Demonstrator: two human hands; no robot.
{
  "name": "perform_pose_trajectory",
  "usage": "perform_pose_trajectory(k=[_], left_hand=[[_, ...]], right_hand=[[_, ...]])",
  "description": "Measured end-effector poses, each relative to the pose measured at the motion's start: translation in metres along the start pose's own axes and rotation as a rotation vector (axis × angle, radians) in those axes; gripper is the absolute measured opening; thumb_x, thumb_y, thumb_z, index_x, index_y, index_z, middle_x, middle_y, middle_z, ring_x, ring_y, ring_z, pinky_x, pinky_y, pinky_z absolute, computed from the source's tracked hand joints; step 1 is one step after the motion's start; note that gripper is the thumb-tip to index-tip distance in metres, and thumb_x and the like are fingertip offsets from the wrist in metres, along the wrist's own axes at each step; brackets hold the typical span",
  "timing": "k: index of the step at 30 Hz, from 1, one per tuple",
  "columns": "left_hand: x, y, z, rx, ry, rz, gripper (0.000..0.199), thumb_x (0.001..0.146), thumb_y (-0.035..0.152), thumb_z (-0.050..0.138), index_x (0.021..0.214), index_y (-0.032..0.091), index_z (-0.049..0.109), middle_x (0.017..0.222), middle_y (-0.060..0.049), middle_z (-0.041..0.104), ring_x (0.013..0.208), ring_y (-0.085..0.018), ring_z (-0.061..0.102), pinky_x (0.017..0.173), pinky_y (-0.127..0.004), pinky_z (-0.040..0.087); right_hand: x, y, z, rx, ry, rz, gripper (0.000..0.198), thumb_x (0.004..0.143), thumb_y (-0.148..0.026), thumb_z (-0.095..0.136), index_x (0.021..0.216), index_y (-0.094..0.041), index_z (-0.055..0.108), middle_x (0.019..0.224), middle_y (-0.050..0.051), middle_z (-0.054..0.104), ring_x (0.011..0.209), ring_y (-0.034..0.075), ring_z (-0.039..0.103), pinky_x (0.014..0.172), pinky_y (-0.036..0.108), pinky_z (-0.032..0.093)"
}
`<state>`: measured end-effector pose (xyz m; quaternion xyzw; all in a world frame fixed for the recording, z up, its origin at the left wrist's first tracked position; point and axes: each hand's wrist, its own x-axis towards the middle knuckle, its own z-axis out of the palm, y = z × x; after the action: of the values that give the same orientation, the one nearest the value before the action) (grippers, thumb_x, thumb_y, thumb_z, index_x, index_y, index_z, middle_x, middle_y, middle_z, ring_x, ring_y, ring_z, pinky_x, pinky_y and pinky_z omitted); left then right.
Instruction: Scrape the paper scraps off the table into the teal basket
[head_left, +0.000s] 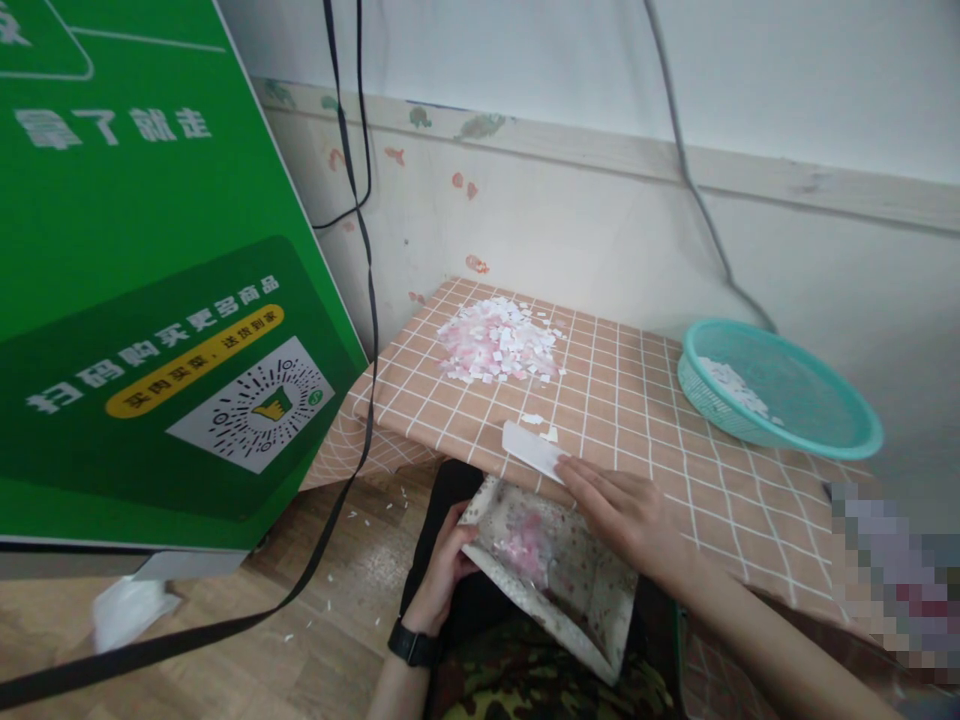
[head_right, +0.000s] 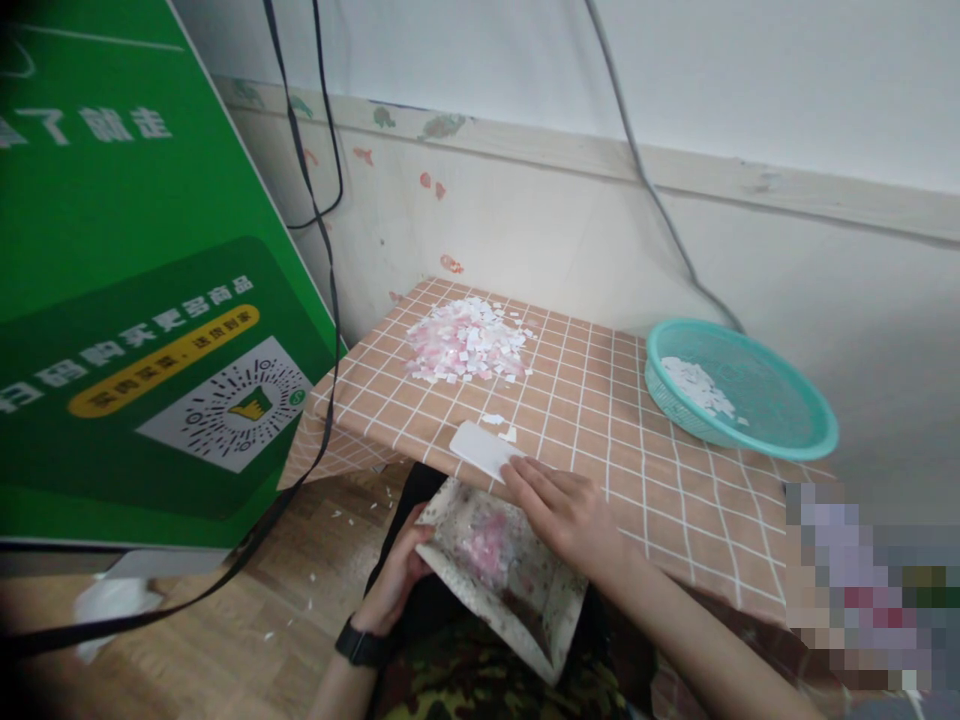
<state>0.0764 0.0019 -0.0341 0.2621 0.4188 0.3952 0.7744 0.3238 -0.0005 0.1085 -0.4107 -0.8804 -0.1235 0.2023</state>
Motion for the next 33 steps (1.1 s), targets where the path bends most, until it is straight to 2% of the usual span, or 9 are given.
perform_pose_trajectory(k=[4, 8, 15, 20, 27, 30, 33], left_hand=[[0.001, 0.000, -0.001, 0.007, -0.020, -0.007, 0.035, 0.078, 0.032, 0.054, 0.113, 0.023, 0.053, 0.098, -0.003, 0.063, 0.085, -0.023, 0.059, 0.073, -0.039, 0.051], [0.001, -0.001, -0.003, 0.022, -0.019, -0.004, 0.037, 0.079, 0.032, 0.053, 0.114, 0.024, 0.053, 0.100, -0.004, 0.063, 0.088, -0.024, 0.059, 0.073, -0.038, 0.050], [0.002, 0.000, -0.003, 0.033, -0.013, -0.015, 0.038, 0.079, 0.032, 0.053, 0.115, 0.022, 0.052, 0.102, -0.005, 0.063, 0.087, -0.024, 0.060, 0.071, -0.037, 0.050], [-0.001, 0.006, 0.004, 0.044, 0.023, -0.028, 0.037, 0.077, 0.032, 0.052, 0.113, 0.021, 0.053, 0.097, -0.004, 0.064, 0.084, -0.023, 0.060, 0.070, -0.037, 0.050], [-0.003, 0.010, 0.011, 0.054, 0.062, -0.032, 0.037, 0.075, 0.032, 0.052, 0.111, 0.021, 0.053, 0.094, -0.004, 0.065, 0.085, -0.024, 0.061, 0.070, -0.036, 0.050], [-0.002, 0.008, 0.008, 0.051, 0.067, -0.044, 0.038, 0.075, 0.032, 0.052, 0.111, 0.022, 0.052, 0.091, -0.003, 0.064, 0.082, -0.023, 0.061, 0.069, -0.036, 0.050], [-0.001, 0.007, 0.006, 0.059, 0.051, -0.052, 0.038, 0.075, 0.033, 0.052, 0.112, 0.023, 0.051, 0.087, -0.002, 0.064, 0.078, -0.022, 0.061, 0.068, -0.035, 0.049]], right_hand=[[-0.010, 0.012, 0.001, -0.074, -0.031, 0.080, 0.051, 0.085, -0.005, 0.046, 0.135, -0.015, 0.045, 0.120, 0.013, 0.063, 0.108, 0.023, 0.061, 0.083, 0.035, 0.055], [-0.026, 0.028, 0.006, -0.119, -0.005, 0.191, 0.048, 0.083, -0.006, 0.049, 0.131, -0.016, 0.049, 0.115, 0.010, 0.067, 0.097, 0.020, 0.066, 0.081, 0.030, 0.054], [-0.031, 0.048, 0.002, -0.254, 0.119, 0.324, 0.028, 0.085, -0.019, 0.057, 0.113, -0.019, 0.062, 0.087, 0.003, 0.073, 0.070, 0.014, 0.067, 0.064, 0.022, 0.049], [-0.029, 0.071, 0.001, -0.360, 0.188, 0.509, 0.023, 0.086, -0.032, 0.057, 0.101, -0.020, 0.070, 0.058, -0.001, 0.067, 0.044, 0.010, 0.057, 0.046, 0.022, 0.037], [-0.030, 0.096, -0.004, -0.204, 0.353, 0.728, 0.025, 0.086, -0.036, 0.056, 0.098, -0.020, 0.071, 0.073, 0.006, 0.072, 0.061, 0.017, 0.066, 0.052, 0.024, 0.044], [-0.032, 0.104, -0.004, -0.192, 0.313, 0.732, 0.027, 0.087, -0.037, 0.054, 0.098, -0.019, 0.071, 0.074, 0.007, 0.072, 0.060, 0.019, 0.066, 0.052, 0.026, 0.045], [-0.035, 0.106, -0.001, -0.151, 0.220, 0.662, 0.029, 0.088, -0.035, 0.052, 0.104, -0.019, 0.071, 0.080, 0.007, 0.074, 0.060, 0.018, 0.066, 0.053, 0.026, 0.046]])
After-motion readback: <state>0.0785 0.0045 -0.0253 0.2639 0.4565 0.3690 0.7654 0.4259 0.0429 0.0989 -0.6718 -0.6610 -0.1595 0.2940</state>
